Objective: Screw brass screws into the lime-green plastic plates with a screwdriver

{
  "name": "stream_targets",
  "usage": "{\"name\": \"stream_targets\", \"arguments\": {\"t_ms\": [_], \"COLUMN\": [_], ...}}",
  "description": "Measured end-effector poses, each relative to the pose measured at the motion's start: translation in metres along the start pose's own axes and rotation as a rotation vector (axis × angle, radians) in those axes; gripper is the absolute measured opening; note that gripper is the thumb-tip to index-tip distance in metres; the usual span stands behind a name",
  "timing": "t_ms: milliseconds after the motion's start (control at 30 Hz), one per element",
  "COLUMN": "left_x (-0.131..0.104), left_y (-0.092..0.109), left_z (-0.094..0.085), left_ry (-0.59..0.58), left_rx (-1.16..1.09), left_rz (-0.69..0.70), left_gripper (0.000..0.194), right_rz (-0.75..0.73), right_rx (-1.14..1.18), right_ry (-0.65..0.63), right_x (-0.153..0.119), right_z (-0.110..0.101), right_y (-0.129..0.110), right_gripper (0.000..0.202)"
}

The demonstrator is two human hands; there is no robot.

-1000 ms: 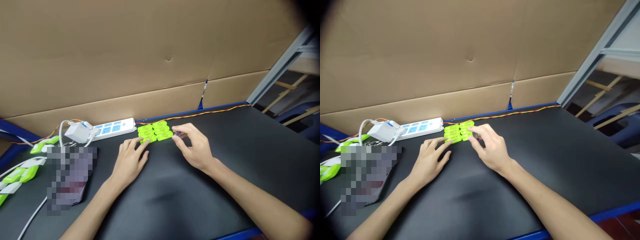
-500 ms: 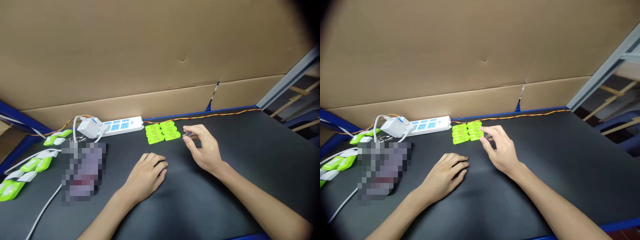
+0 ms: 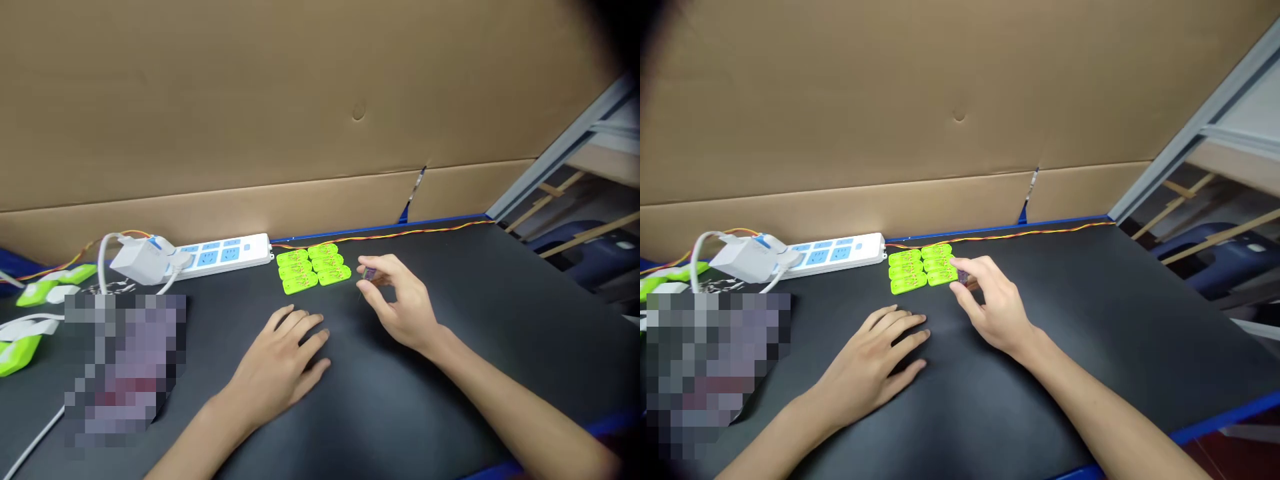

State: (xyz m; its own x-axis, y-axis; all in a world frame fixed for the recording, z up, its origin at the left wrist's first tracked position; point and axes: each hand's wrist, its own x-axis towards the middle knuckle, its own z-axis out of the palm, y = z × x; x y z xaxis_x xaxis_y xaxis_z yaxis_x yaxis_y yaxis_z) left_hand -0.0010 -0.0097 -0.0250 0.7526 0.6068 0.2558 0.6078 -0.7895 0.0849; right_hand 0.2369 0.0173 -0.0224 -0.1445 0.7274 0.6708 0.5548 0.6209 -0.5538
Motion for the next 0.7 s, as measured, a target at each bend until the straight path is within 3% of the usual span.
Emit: {"name": "stream_targets", "arguments": {"t_ms": [167, 300, 700], "left_x": [-0.0008, -0.0014, -0.0046], "left_y": [0.0031, 0.0043, 0.0085], "left_z": [-0.0028, -0.0042, -0.0033], "left_ry": [-0.158, -0.232, -0.297], "left_rx": [-0.035, -0.063, -0.088], "left_rz": [-0.038, -0.055, -0.037], "left_gripper": [0.071, 0.075, 0.088], "right_rz": [0.022, 0.027, 0.043], "right_rx": [0.009, 0.0, 0.015], "right_ry": [-0.005, -0.002, 0.037], "right_x": [-0.001, -0.0017, -0.002], "right_z": [0.0014, 0.0024, 0.0027], "right_y": [0.0001, -0.0012, -0.0013], "right_gripper": [0.038, 0.037, 0.038]}}
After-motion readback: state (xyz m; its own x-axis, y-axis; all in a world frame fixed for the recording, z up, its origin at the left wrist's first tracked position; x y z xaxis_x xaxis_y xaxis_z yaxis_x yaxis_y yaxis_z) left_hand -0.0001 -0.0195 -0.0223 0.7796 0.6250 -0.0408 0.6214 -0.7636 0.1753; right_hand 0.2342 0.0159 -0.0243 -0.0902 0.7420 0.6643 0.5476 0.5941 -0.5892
